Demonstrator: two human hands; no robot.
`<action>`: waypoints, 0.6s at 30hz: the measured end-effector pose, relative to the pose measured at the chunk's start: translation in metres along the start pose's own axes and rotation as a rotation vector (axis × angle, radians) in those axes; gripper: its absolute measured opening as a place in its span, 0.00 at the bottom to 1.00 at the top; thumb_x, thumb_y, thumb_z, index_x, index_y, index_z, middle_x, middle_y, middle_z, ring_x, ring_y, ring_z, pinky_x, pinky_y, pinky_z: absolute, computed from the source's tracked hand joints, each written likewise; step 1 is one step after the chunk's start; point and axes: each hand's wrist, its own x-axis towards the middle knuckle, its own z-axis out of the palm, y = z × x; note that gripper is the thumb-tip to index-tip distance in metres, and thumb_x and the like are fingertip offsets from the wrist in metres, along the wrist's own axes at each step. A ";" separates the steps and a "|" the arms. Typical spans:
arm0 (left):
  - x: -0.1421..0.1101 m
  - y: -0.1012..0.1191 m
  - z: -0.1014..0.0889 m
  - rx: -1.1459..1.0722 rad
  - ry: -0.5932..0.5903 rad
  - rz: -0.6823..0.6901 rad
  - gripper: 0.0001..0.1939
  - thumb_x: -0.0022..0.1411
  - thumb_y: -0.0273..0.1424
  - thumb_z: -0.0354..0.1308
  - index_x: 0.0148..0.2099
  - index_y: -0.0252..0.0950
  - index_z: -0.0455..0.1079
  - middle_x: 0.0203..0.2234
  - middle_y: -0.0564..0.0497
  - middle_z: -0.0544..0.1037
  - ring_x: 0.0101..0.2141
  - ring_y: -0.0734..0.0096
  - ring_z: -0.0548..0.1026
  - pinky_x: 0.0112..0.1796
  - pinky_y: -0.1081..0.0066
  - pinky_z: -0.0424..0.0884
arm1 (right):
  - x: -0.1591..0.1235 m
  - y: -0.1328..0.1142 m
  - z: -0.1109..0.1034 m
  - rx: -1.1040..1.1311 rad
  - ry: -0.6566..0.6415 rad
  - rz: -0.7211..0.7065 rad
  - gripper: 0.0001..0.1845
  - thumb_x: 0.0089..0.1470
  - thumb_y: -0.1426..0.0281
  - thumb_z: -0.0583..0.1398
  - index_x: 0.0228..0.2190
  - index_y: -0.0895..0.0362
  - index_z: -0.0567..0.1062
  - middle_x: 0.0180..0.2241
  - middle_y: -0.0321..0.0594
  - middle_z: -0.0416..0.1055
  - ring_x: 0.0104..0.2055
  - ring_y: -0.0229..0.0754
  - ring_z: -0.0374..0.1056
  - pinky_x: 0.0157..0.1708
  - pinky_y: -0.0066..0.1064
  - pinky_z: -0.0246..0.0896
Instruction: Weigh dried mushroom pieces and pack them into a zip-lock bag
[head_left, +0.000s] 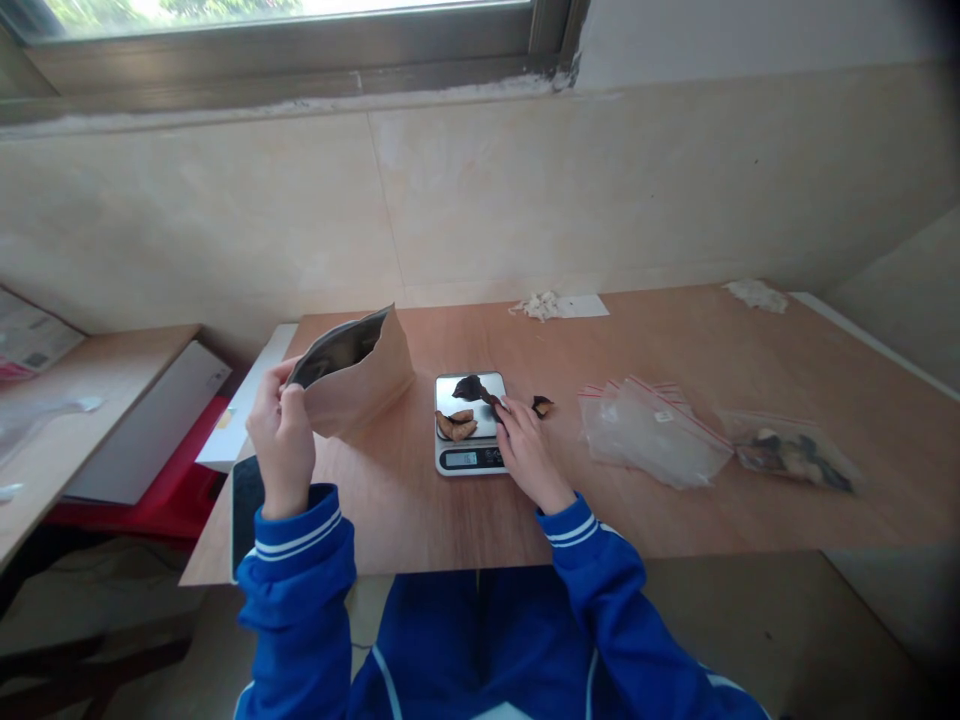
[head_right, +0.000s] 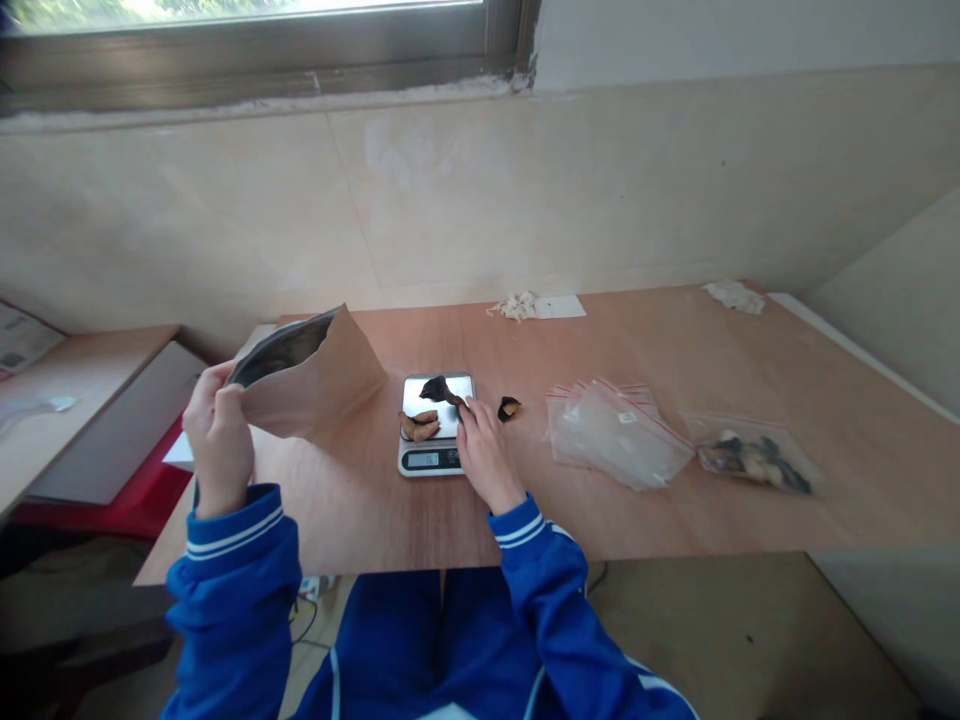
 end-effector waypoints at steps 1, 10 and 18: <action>0.000 0.000 0.000 -0.004 -0.005 -0.004 0.13 0.59 0.27 0.47 0.42 0.37 0.72 0.38 0.50 0.78 0.41 0.62 0.74 0.39 0.68 0.66 | -0.001 -0.002 -0.002 0.010 0.011 0.008 0.22 0.64 0.70 0.46 0.53 0.63 0.69 0.56 0.55 0.63 0.59 0.53 0.58 0.59 0.49 0.57; 0.000 -0.001 -0.002 0.008 -0.028 0.005 0.14 0.60 0.29 0.47 0.43 0.38 0.72 0.38 0.51 0.78 0.41 0.64 0.73 0.39 0.70 0.65 | -0.053 0.006 -0.027 0.124 0.221 0.200 0.16 0.64 0.69 0.48 0.45 0.55 0.73 0.48 0.49 0.65 0.54 0.49 0.63 0.56 0.48 0.58; -0.005 0.006 -0.001 0.031 -0.025 -0.013 0.14 0.59 0.28 0.47 0.43 0.37 0.72 0.37 0.51 0.78 0.37 0.65 0.73 0.38 0.68 0.66 | -0.090 0.032 -0.028 0.093 0.235 0.302 0.14 0.60 0.71 0.50 0.37 0.55 0.75 0.42 0.47 0.67 0.47 0.49 0.66 0.49 0.46 0.63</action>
